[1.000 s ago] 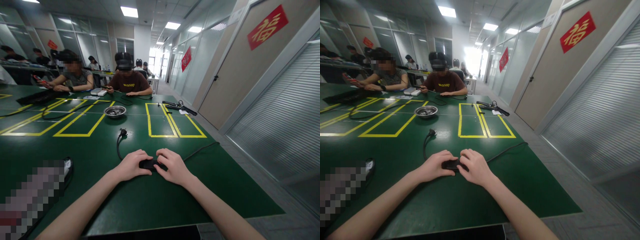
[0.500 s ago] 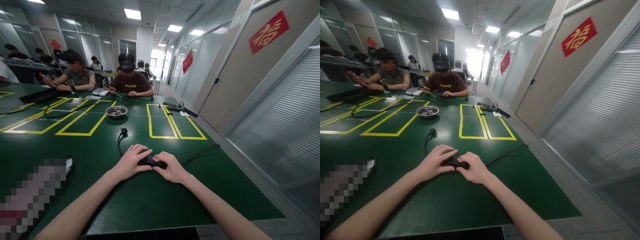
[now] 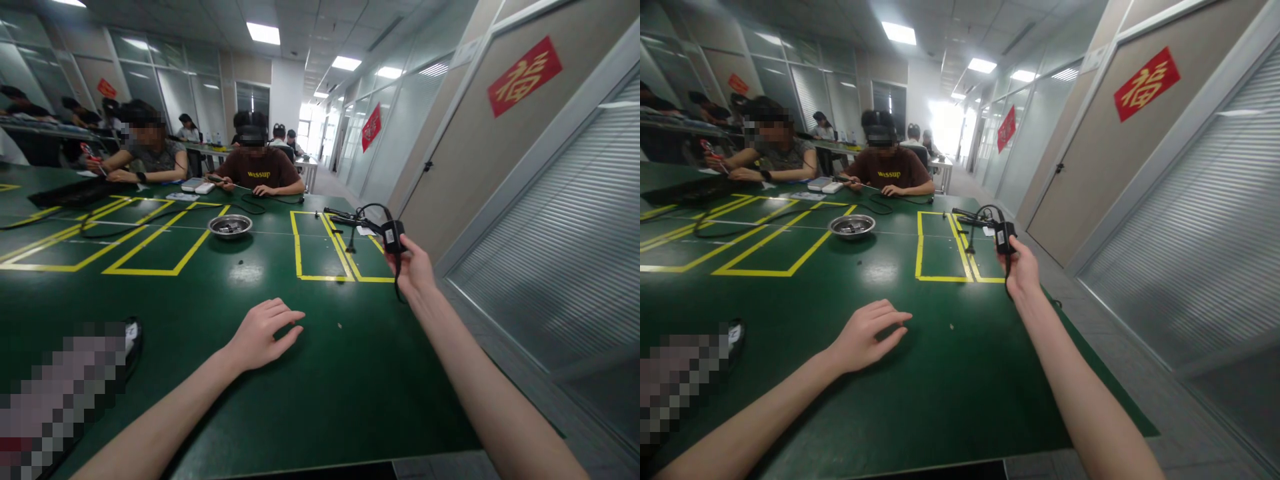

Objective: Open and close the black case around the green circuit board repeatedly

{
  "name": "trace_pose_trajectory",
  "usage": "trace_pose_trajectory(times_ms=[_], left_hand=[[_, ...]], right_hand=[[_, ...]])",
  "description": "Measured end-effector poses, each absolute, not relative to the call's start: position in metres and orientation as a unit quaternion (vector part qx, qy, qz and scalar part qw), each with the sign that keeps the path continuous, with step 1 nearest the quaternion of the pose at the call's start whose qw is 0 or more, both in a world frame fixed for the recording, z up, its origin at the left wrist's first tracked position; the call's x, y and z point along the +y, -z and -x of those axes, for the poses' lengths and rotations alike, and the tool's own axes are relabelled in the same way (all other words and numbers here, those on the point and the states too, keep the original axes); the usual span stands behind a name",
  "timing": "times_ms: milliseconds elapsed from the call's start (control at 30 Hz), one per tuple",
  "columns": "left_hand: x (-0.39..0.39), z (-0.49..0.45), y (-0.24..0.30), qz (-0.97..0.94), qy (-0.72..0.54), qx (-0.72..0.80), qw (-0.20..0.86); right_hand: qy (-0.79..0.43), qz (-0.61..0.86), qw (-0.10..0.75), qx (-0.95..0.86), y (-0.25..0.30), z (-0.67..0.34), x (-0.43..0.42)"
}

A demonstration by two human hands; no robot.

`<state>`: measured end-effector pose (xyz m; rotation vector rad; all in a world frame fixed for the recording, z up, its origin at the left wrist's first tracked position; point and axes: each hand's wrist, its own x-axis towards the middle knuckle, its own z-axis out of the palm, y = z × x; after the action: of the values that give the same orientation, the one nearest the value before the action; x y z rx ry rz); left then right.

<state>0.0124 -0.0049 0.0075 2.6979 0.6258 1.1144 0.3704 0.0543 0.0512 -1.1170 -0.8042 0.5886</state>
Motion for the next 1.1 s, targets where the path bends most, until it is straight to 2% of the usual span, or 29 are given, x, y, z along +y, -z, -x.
trace_pose_trajectory(times_ms=[67, 167, 400, 600, 867, 1100], left_hand=[[-0.005, -0.013, -0.007, -0.903, -0.362, 0.215, 0.087], [-0.006, -0.013, -0.006, -0.906, -0.346, 0.225, 0.097], [-0.009, -0.015, -0.002, -0.906, -0.318, 0.247, 0.131], [-0.01, -0.014, -0.002, -0.907, -0.303, 0.252, 0.146], [-0.011, -0.012, -0.004, -0.909, -0.288, 0.255, 0.16], [-0.012, -0.012, -0.005, -0.91, -0.279, 0.255, 0.17]], right_hand=[[-0.125, 0.568, 0.71, -0.397, -0.046, -0.385, 0.069], [-0.005, 0.675, 0.567, -0.472, -0.03, -0.394, 0.084], [0.022, 0.769, 0.431, -0.471, 0.011, -0.398, 0.103], [0.021, 0.794, 0.335, -0.507, 0.026, -0.408, 0.112], [0.028, 0.788, 0.27, -0.552, 0.027, -0.429, 0.104], [0.052, 0.779, 0.297, -0.55, 0.029, -0.427, 0.099]])
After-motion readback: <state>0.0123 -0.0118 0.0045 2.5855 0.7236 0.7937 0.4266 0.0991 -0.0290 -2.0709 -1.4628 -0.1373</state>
